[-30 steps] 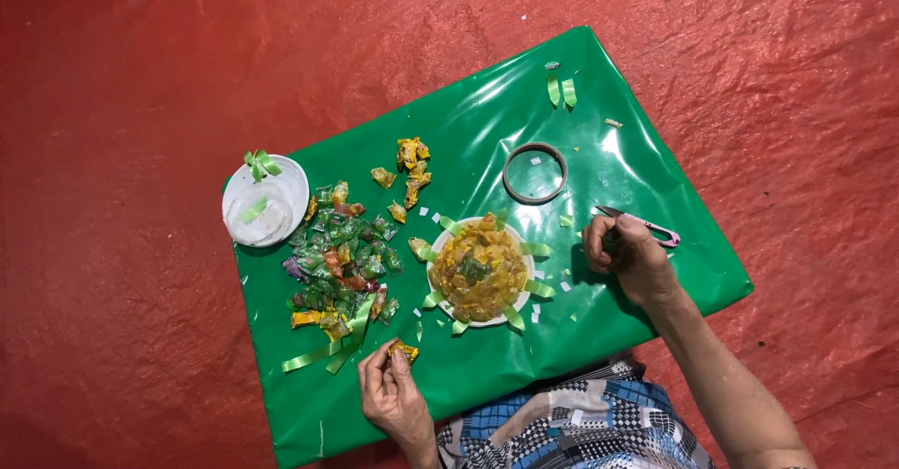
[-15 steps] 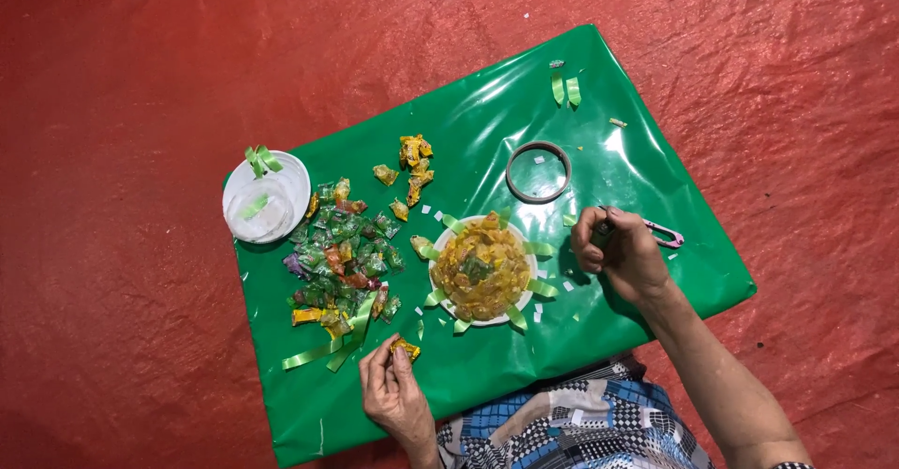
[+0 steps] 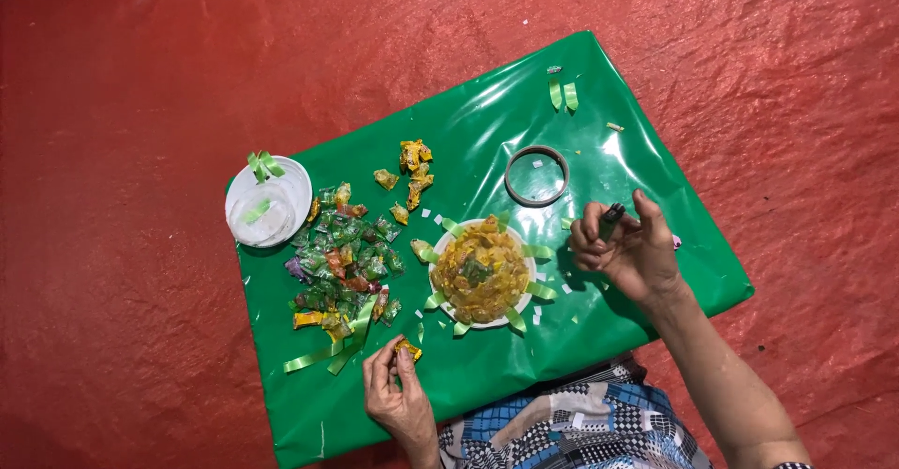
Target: Decorating a white plate by attaching green tape strips to the rim and arranging yellow snacks in the center.
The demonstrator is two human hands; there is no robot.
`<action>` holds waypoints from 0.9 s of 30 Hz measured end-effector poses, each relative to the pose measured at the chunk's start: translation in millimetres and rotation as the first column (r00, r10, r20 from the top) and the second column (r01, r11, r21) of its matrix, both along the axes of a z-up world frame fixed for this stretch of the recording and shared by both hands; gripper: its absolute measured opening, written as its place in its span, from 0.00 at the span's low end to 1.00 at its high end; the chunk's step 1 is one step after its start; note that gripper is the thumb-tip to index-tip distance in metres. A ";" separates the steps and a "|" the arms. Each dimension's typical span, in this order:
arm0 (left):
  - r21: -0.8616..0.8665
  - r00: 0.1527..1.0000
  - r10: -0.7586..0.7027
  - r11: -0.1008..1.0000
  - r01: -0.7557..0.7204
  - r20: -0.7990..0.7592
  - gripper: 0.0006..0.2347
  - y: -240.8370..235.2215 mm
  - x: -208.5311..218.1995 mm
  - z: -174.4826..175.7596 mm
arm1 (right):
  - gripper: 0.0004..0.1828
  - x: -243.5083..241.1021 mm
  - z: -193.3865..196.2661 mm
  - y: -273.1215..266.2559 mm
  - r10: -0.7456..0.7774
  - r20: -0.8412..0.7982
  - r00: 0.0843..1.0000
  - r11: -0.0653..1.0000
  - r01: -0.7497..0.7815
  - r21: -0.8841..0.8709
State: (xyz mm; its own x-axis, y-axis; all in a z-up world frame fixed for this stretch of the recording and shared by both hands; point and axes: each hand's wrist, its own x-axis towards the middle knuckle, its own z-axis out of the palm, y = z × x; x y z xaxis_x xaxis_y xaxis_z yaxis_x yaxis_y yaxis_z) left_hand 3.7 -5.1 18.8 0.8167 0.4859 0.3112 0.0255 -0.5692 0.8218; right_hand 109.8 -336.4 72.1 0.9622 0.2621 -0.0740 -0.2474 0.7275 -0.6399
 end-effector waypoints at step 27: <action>-0.090 0.999 -0.021 0.996 0.024 0.040 0.10 2.2 -2.5 -13.4 | 0.24 9.7 29.0 19.1 -0.252 0.047 0.967 0.930 0.255 -0.265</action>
State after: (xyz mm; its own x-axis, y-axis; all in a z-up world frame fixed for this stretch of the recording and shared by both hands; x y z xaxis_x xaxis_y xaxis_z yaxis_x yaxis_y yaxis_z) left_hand 1.2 -2.9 5.5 0.8158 0.4952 0.2987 -0.0199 -0.4922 0.8702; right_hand 119.5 -317.3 101.1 0.9952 -0.0188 -0.0959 -0.0684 0.5671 -0.8208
